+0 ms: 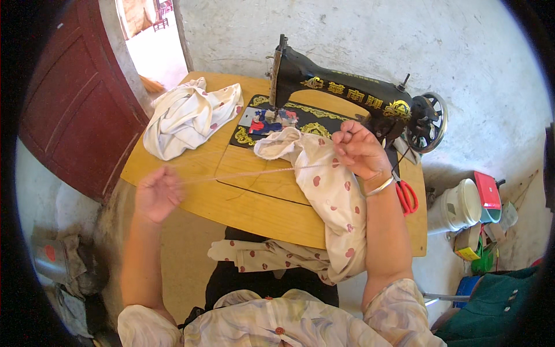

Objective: Sewing an elastic band into a piece of fabric using a manual sewing machine.

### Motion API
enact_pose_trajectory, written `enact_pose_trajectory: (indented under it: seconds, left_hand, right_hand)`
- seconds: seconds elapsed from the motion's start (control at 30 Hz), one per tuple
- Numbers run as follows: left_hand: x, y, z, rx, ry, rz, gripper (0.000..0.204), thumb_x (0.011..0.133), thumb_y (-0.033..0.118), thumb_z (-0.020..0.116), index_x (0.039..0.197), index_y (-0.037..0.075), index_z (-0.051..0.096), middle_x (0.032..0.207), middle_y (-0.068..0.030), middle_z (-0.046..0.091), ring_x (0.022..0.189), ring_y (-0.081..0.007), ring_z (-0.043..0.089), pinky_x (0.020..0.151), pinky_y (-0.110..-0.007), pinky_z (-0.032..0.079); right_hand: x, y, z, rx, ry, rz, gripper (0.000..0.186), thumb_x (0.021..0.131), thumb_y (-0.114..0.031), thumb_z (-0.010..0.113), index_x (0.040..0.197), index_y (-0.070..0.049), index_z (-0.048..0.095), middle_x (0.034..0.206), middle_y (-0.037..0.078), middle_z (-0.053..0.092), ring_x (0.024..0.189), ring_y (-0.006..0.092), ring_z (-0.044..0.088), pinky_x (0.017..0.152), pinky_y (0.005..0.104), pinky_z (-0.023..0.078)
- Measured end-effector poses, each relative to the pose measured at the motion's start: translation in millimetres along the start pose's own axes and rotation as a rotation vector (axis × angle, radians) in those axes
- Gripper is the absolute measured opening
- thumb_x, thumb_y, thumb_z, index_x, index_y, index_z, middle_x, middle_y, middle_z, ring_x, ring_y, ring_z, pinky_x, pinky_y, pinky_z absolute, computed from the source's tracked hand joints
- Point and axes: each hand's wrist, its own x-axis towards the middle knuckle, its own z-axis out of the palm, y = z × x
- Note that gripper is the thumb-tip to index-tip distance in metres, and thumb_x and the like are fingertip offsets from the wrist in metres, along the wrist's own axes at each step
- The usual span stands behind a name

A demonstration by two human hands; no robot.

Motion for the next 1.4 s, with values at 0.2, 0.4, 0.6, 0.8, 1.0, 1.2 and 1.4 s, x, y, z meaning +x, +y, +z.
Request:
enact_pose_trajectory:
  seconds: [0.2, 0.4, 0.6, 0.8, 1.0, 1.2, 1.4]
  left_hand:
    - [14.0, -48.6, 52.7, 0.099, -0.266, -0.086, 0.009, 0.077, 0.006, 0.057, 0.086, 0.007, 0.054, 0.068, -0.0015, 0.051, 0.063, -0.0132, 0.049, 0.06, -0.028, 0.042]
    - [21.8, -57.5, 69.6, 0.134, -0.28, -0.089, 0.004, 0.08, 0.011, 0.056, 0.082, 0.007, 0.053, 0.076, -0.0044, 0.055, 0.07, -0.014, 0.053, 0.065, -0.028, 0.045]
    - [21.5, -55.9, 65.2, 0.12, -0.242, -0.057, 0.006, 0.081, 0.014, 0.056, 0.082, 0.008, 0.054, 0.081, -0.006, 0.057, 0.073, -0.0138, 0.055, 0.068, -0.028, 0.046]
    - [20.8, -53.8, 62.8, 0.135, -0.211, -0.029, 0.01, 0.083, 0.017, 0.053, 0.086, 0.008, 0.053, 0.085, -0.007, 0.057, 0.082, -0.0171, 0.055, 0.073, -0.032, 0.046]
    - [22.6, -53.8, 61.8, 0.096, -0.213, -0.03, 0.01, 0.083, 0.017, 0.053, 0.086, 0.007, 0.053, 0.087, -0.0063, 0.058, 0.084, -0.0191, 0.055, 0.077, -0.033, 0.045]
    - [23.0, -52.0, 57.6, 0.044, -0.177, -0.04, 0.011, 0.083, 0.018, 0.052, 0.086, 0.007, 0.053, 0.086, -0.0053, 0.058, 0.087, -0.0201, 0.055, 0.078, -0.034, 0.045]
    - [26.7, -53.1, 52.7, -0.031, -0.186, -0.065, 0.014, 0.083, 0.018, 0.051, 0.089, 0.006, 0.055, 0.093, -0.0071, 0.058, 0.091, -0.0207, 0.054, 0.08, -0.034, 0.045]
  right_hand:
    - [4.1, 13.7, 6.7, -0.119, 0.036, 0.017, 0.03, 0.068, 0.007, 0.058, 0.096, -0.003, 0.052, 0.09, 0.012, 0.059, 0.066, 0.013, 0.053, 0.05, 0.0207, 0.038]
    - [4.0, 13.2, 10.8, -0.2, 0.044, -0.032, 0.03, 0.069, 0.007, 0.058, 0.097, -0.002, 0.052, 0.094, 0.011, 0.058, 0.072, 0.0145, 0.056, 0.055, 0.0229, 0.042]
    - [5.9, 17.0, 11.3, -0.169, 0.024, 0.036, 0.031, 0.069, 0.009, 0.057, 0.099, 0.0, 0.051, 0.101, 0.013, 0.056, 0.088, 0.0208, 0.057, 0.069, 0.0288, 0.048]
    - [6.3, 19.7, 11.1, -0.164, 0.044, 0.039, 0.032, 0.07, 0.012, 0.056, 0.1, 0.002, 0.051, 0.103, 0.014, 0.056, 0.093, 0.0226, 0.056, 0.074, 0.0319, 0.048]
    - [4.9, 17.9, 14.4, -0.211, 0.106, 0.055, 0.028, 0.072, 0.01, 0.055, 0.099, 0.002, 0.051, 0.103, 0.015, 0.056, 0.096, 0.0219, 0.057, 0.062, 0.0264, 0.05]
    - [5.5, 16.0, 13.4, -0.208, 0.081, 0.027, 0.028, 0.072, 0.01, 0.054, 0.099, 0.002, 0.052, 0.1, 0.016, 0.057, 0.093, 0.0203, 0.058, 0.057, 0.0207, 0.05]
    - [3.9, 13.0, 8.9, -0.129, 0.033, 0.021, 0.029, 0.071, 0.008, 0.056, 0.1, 0.001, 0.053, 0.101, 0.014, 0.058, 0.088, 0.0205, 0.059, 0.061, 0.0231, 0.05]
